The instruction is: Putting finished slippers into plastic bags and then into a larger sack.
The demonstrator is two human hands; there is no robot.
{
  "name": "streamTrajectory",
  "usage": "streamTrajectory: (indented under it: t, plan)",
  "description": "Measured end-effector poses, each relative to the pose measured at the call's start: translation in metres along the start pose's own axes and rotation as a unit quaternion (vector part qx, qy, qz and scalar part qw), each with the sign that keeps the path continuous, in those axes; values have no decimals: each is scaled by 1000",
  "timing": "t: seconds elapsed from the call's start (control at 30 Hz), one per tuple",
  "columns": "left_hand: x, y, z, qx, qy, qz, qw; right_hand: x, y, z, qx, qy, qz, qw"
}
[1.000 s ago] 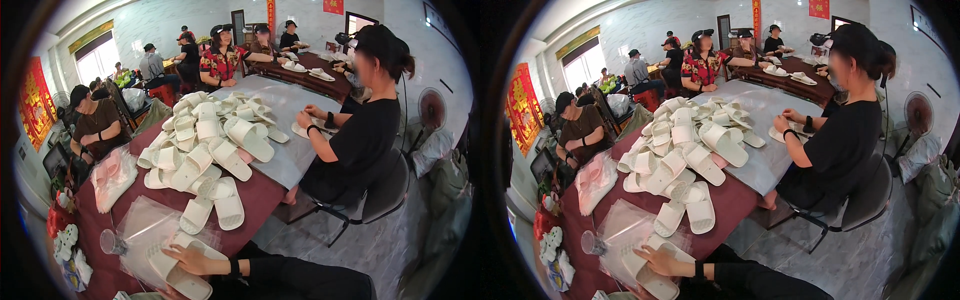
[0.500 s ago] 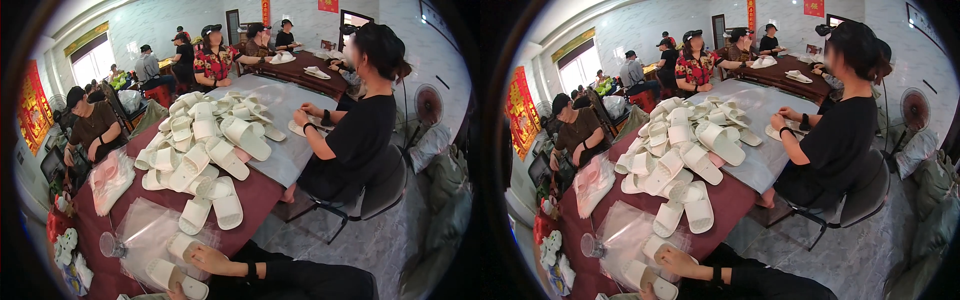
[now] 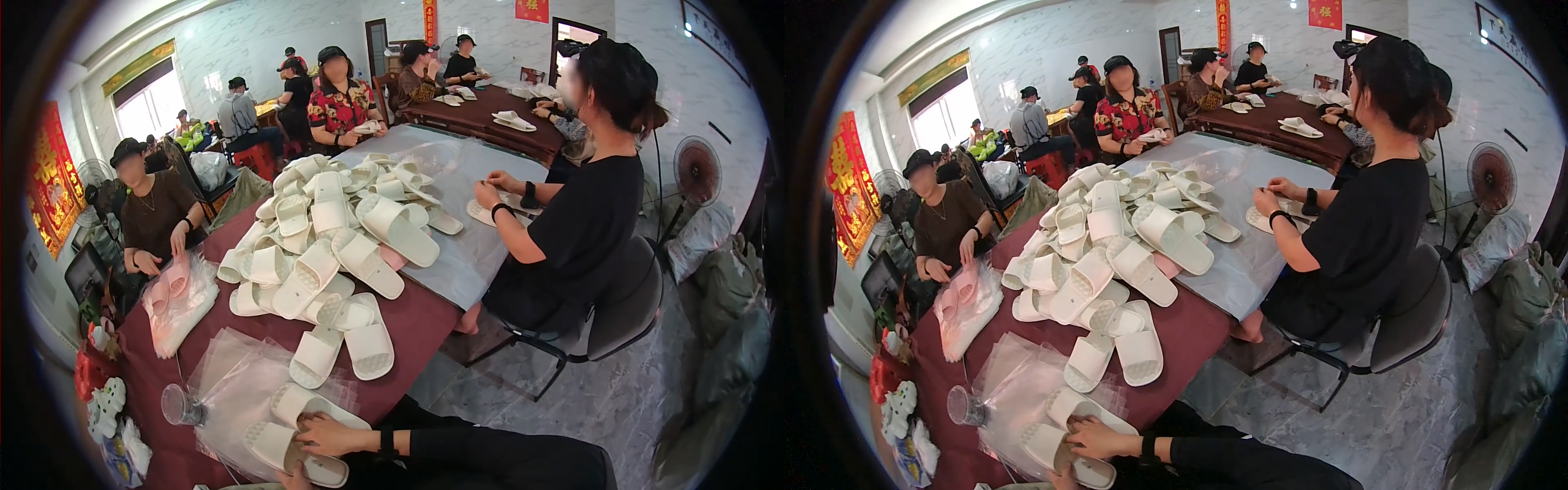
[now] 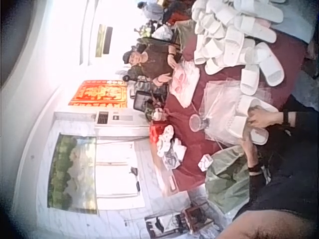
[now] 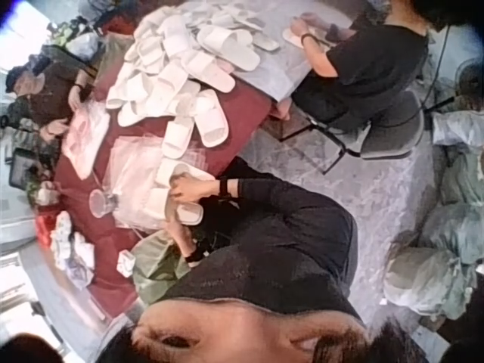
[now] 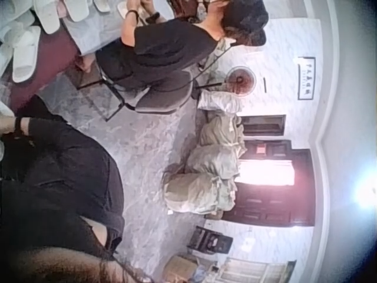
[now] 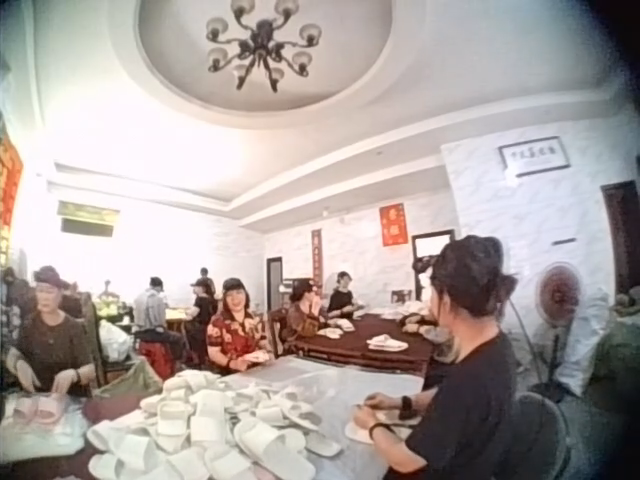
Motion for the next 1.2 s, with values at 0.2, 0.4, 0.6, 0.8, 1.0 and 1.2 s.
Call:
streamTrajectory:
  t: [0.2,0.4,0.6,0.8,1.0,1.2]
  plan:
    - [5,-11,-4,15,20,11,1000,4,-7,9,-78,-57,16,995]
    - [-6,-5,6,-44,20,-9,999,13,-6,11,-56,-72,33,995]
    - [-5,4,9,-43,-38,57,997,20,-7,12,-70,-37,30,996]
    - [-2,-12,-4,-12,-13,-74,997,10,-26,-2,-5,-24,3,1000]
    - [-12,-4,6,5,-122,-6,993,-16,-24,-11,58,84,-13,995]
    - [-13,-8,-6,62,-222,-48,972,-52,-21,-57,81,156,-35,984]
Point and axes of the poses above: each hand's wrist, its own x-axis towards the middle knuckle, its own z-axis out of the palm, y = z × x, the point moved 5 cm from there along x, towards the middle knuckle
